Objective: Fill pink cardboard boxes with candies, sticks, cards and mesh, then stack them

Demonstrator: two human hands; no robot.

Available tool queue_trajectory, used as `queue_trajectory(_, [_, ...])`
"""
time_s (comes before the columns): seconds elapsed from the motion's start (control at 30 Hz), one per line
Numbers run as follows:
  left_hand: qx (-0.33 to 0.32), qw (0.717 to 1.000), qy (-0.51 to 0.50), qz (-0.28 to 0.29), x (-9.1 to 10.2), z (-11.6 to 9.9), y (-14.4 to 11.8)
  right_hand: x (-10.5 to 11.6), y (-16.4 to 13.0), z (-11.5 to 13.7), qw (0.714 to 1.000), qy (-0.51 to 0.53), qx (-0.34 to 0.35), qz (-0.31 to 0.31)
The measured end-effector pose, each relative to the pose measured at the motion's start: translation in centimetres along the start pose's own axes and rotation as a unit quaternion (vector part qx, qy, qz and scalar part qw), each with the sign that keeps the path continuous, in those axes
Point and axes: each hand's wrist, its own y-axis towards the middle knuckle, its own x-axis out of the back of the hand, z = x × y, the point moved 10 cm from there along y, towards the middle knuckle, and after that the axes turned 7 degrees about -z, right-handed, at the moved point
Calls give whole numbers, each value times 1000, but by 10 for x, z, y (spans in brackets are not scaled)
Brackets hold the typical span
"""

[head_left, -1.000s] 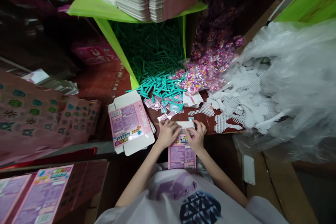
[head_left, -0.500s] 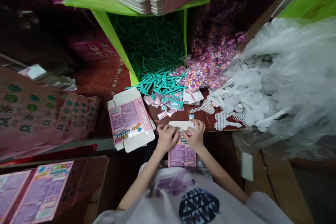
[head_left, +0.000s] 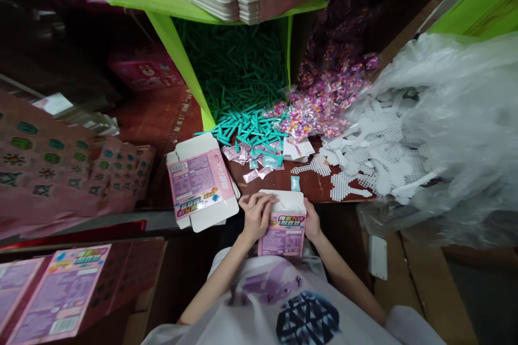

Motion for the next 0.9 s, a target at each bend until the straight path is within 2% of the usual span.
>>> queue_trajectory(0.07, [47, 996, -51, -59, 6, 10, -4, 4, 0, 3, 999, 31, -23, -8])
queue_trajectory(0.13, [134, 975, -149, -100, 7, 27, -9, 4, 0, 7, 998, 42, -44, -2])
queue_trajectory(0.17, [185, 956, -207, -94, 1, 35, -12, 0, -1, 10, 998, 40, -53, 16])
queue_trajectory(0.23, [282, 908, -307, -35, -20, 47, -18, -11, -6, 14, 995, 36, -67, 64])
queue_trajectory(0.3, [347, 866, -360, 21, -36, 51, -23, -19, -11, 15, 992, 43, -76, 95])
queue_trajectory(0.33, [366, 852, -372, 26, -38, 53, -25, -20, -13, 14, 991, 50, -76, 98])
queue_trajectory(0.4, [370, 846, -385, -15, -31, 55, -25, -17, -15, 14, 992, 62, -64, 93])
queue_trajectory(0.47, [338, 858, -383, -57, -20, 52, -21, -14, -17, 13, 992, 66, -49, 94])
queue_trajectory(0.57, [318, 870, -375, -28, -20, 44, -19, -10, -17, 8, 990, 73, -55, 104])
queue_trajectory(0.67, [386, 836, -390, 17, -33, 48, -25, -7, -15, 3, 990, 81, -77, 87])
queue_trajectory(0.77, [435, 791, -429, 17, -42, 52, -29, -9, -13, 3, 991, 70, -91, 73])
queue_trajectory(0.83, [442, 779, -444, 5, -45, 53, -31, -12, -10, 6, 993, 46, -89, 65])
queue_trajectory(0.9, [443, 782, -438, 0, -46, 55, -34, -12, -6, 11, 996, 23, -77, 48])
